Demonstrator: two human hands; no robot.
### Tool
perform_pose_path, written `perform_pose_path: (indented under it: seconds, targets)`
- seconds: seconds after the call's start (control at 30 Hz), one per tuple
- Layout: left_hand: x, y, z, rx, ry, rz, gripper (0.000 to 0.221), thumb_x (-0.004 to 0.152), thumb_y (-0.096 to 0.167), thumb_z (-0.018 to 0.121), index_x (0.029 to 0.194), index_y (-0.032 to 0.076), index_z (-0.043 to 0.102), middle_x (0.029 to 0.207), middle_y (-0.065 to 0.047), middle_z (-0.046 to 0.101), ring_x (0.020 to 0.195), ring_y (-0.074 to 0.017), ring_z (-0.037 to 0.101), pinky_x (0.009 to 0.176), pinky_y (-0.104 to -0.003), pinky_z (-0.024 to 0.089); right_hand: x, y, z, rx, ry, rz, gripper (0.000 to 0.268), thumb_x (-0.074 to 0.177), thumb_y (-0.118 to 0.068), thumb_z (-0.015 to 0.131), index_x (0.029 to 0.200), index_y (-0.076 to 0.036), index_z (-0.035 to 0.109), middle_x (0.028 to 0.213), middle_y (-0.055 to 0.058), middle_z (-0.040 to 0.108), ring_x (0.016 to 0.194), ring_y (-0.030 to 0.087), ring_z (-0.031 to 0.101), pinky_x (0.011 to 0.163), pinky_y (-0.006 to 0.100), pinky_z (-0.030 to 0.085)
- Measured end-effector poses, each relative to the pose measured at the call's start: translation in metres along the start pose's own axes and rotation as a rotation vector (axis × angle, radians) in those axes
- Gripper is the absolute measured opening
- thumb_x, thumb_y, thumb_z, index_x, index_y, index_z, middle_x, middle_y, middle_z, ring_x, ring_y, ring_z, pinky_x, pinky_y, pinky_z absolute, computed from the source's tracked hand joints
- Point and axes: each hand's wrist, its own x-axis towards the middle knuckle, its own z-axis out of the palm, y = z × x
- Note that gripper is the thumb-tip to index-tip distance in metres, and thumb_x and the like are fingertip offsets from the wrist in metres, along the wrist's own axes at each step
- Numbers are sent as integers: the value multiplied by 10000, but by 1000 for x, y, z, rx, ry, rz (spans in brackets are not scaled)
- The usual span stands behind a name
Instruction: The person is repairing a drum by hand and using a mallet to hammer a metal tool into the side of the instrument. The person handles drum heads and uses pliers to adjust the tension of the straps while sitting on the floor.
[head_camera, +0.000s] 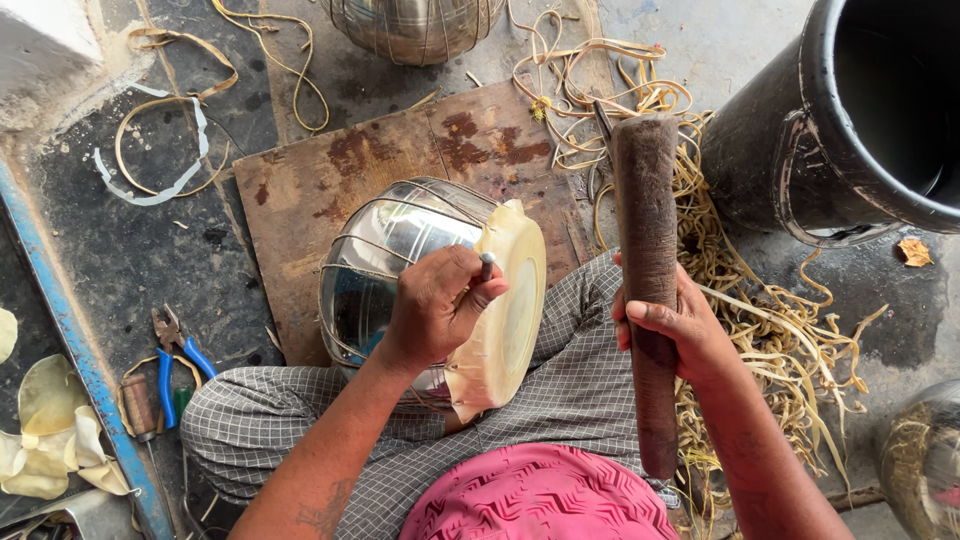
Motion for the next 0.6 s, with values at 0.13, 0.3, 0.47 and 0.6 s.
perform_pose_path:
  seconds: [0.13,0.3,0.47,0.6]
  targets:
    - [-1,0,1,-6,7,-39,230,959,207,781,925,49,617,801,-41,656,694,-180,676,615,-306,540,0,1,2,-6,2,11,810,766,-265,794,1439,7,435,857,142,670,632,205,668,582,369,568]
    - [-1,0,0,6,6,-37,279,938,227,805,900,49,595,786,-45,633,689,-182,673,615,-309,536,-1,-1,5,1,-3,10,784,767,-248,792,1426,0,448,865,136,671,638,201,664,590,360,565]
    - [-1,0,0,19,-10,-33,291,913,224,822,895,45,592,762,-50,616,664,-196,654,601,-320,522,-2,-1,7,2,2,8,767,773,-241,789,1419,-1,453,860,129,665,636,201,662,587,354,559]
    - [0,0,0,15,-4,-11,289,912,221,824,910,46,593,773,-52,619,679,-210,659,611,-327,525,-3,-2,7,-9,-8,9,760,773,-245,790,1408,-3,450,850,130,661,637,199,663,585,354,559]
